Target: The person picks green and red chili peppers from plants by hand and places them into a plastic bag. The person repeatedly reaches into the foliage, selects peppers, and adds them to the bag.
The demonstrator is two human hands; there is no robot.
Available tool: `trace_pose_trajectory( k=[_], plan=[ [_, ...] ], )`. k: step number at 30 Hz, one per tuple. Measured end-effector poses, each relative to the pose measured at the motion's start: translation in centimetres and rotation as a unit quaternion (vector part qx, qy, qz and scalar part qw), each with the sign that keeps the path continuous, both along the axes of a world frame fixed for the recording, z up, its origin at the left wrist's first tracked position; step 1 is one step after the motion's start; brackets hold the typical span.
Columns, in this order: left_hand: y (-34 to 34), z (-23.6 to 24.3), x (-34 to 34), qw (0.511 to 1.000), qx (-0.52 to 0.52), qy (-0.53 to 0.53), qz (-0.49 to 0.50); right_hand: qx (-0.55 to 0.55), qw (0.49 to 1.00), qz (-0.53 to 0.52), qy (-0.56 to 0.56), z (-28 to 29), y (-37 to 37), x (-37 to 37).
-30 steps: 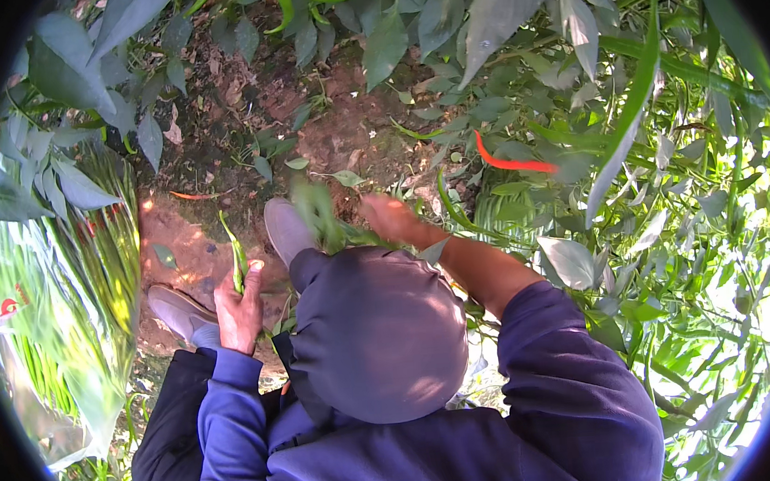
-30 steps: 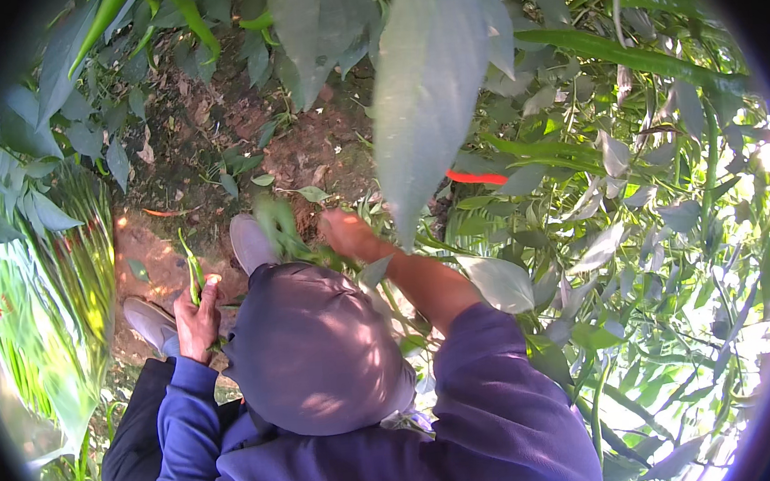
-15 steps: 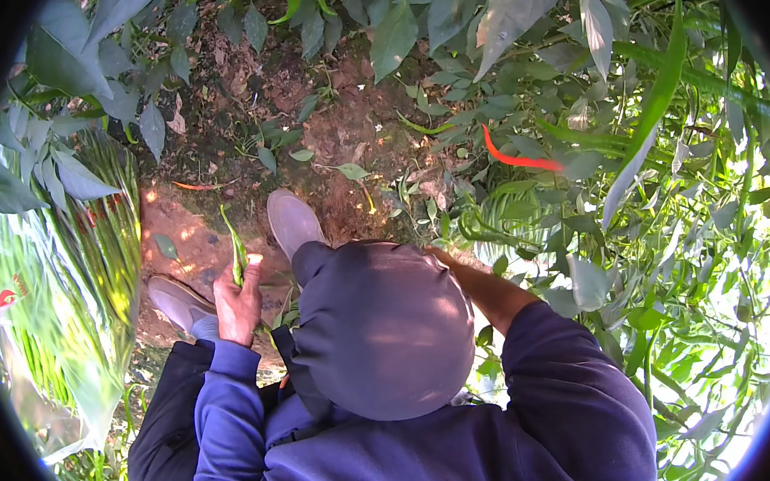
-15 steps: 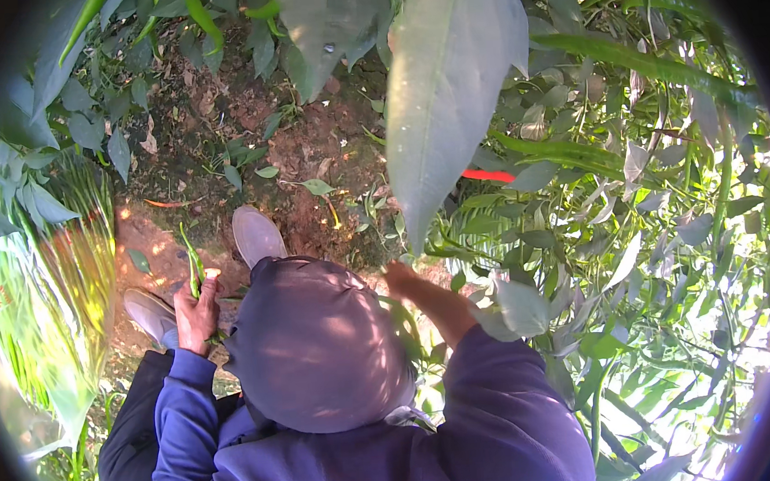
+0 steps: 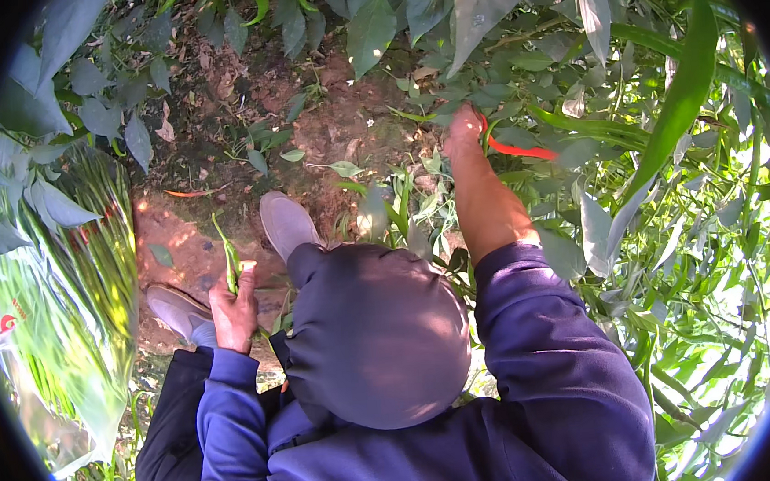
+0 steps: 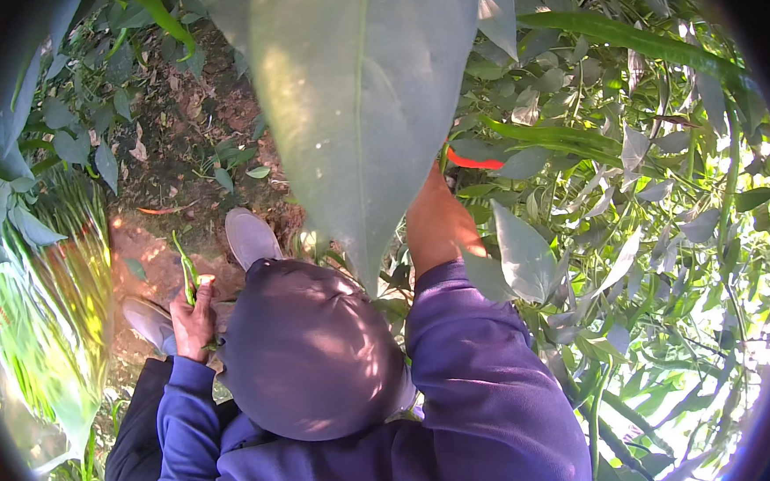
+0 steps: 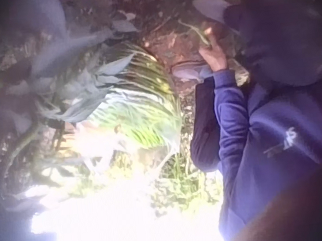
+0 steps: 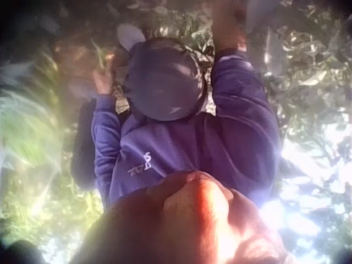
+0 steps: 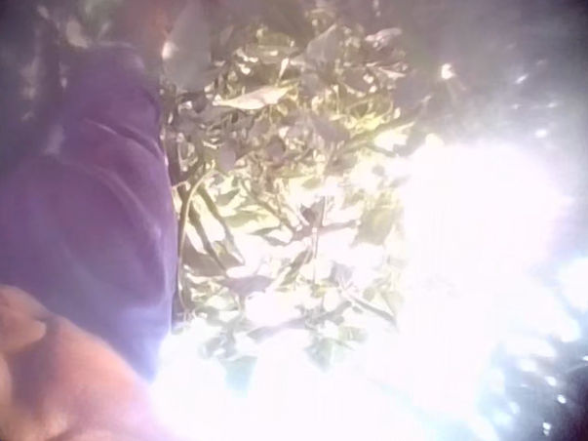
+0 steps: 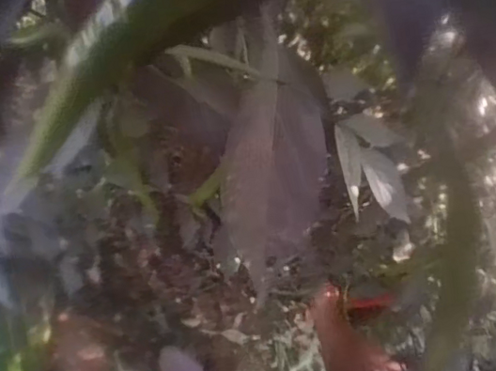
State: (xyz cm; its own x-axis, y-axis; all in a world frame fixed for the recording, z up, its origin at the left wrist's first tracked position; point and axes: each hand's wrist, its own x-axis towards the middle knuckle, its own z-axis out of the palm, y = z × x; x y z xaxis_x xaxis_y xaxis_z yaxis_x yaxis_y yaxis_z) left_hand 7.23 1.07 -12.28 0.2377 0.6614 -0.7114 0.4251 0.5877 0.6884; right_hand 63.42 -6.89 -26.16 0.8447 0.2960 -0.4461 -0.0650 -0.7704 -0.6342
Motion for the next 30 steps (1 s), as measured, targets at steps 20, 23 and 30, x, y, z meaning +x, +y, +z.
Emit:
trace_pose_trajectory(
  k=[20,23,30],
  plan=[
    [1.5,1.5,2.1,0.999,0.027,-0.010,-0.045,0.038,0.981,-0.130,0.137,11.5,3.5,-13.5],
    [2.0,1.6,3.1,0.997,0.036,-0.059,-0.021,0.030,0.968,-0.007,0.248,13.6,3.3,-15.4],
    [1.8,0.6,4.2,0.990,0.073,-0.125,0.007,-0.037,0.964,0.260,-0.038,15.8,3.7,-17.1]
  ],
)
